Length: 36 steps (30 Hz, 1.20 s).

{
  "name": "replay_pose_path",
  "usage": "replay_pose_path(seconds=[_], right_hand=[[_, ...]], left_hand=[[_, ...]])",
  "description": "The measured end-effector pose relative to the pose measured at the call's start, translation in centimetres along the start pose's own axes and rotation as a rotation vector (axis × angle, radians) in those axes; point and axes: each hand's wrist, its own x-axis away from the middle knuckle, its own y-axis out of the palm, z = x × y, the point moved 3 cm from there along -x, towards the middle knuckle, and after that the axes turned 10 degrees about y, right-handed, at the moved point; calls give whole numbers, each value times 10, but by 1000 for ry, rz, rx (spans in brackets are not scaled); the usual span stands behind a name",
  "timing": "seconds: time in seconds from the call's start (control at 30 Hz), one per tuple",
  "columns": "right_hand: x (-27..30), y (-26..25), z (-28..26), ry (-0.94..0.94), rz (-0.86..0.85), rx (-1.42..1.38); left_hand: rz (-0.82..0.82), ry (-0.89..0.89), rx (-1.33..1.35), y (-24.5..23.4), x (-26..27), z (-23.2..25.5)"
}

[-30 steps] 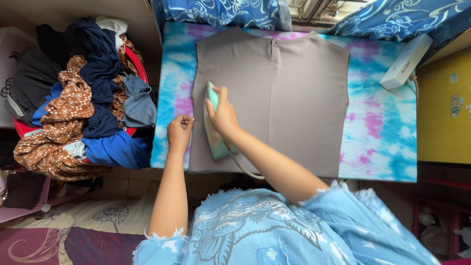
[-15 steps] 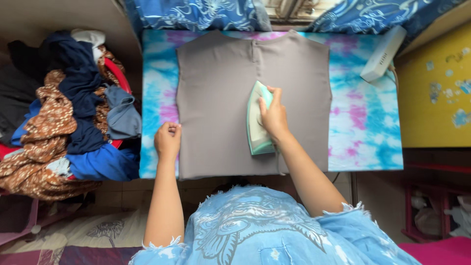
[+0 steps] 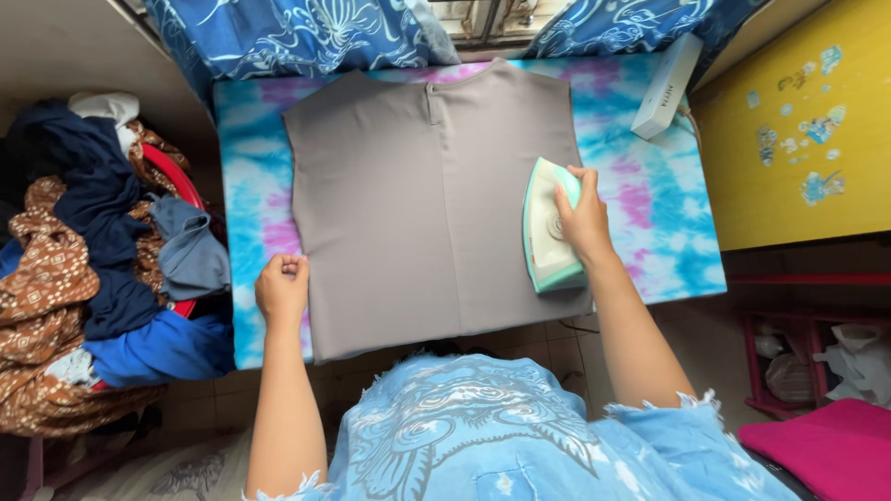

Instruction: The person irons a gray short-sleeved shirt on a tie-dye patterned ironing board. They smooth the fabric, use a steam iron to press the front and back, and fold the shirt neatly at the end.

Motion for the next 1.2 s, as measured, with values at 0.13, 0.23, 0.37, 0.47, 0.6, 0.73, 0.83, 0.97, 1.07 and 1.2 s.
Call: replay_pose_path(seconds=[0.13,0.23,0.37,0.47,0.6,0.73,0.83,0.97,1.07,1.2], right_hand=[[1,-20,40,-216,32,29],[-11,-46,75,-318,104,65],[-30,-83,95,-190,55,85],[-37,-99,99,-75,-5,2],[-61,-127,97,-95,33,-5],[-89,-146,95,-121,28,121],[-108,-153,86,-171,24,229],[-124,-143,52,-577,342,561],[-154,-85,22,-636,250,352],[-215,12,-20,-807,206,433]], left_hand=[[-42,-70,0,-4,1,7],[-54,-94,-13,-4,-2,10],[-110,-124,-43,-4,-7,13],[-141,-164,-99,-2,-16,14],[-79,92,-159,12,-53,21],[49,363,-125,40,-111,29],[70,401,-155,59,-163,29],[32,438,-204,80,-225,32],[-13,465,-240,95,-258,32],[-57,540,-335,120,-280,31]])
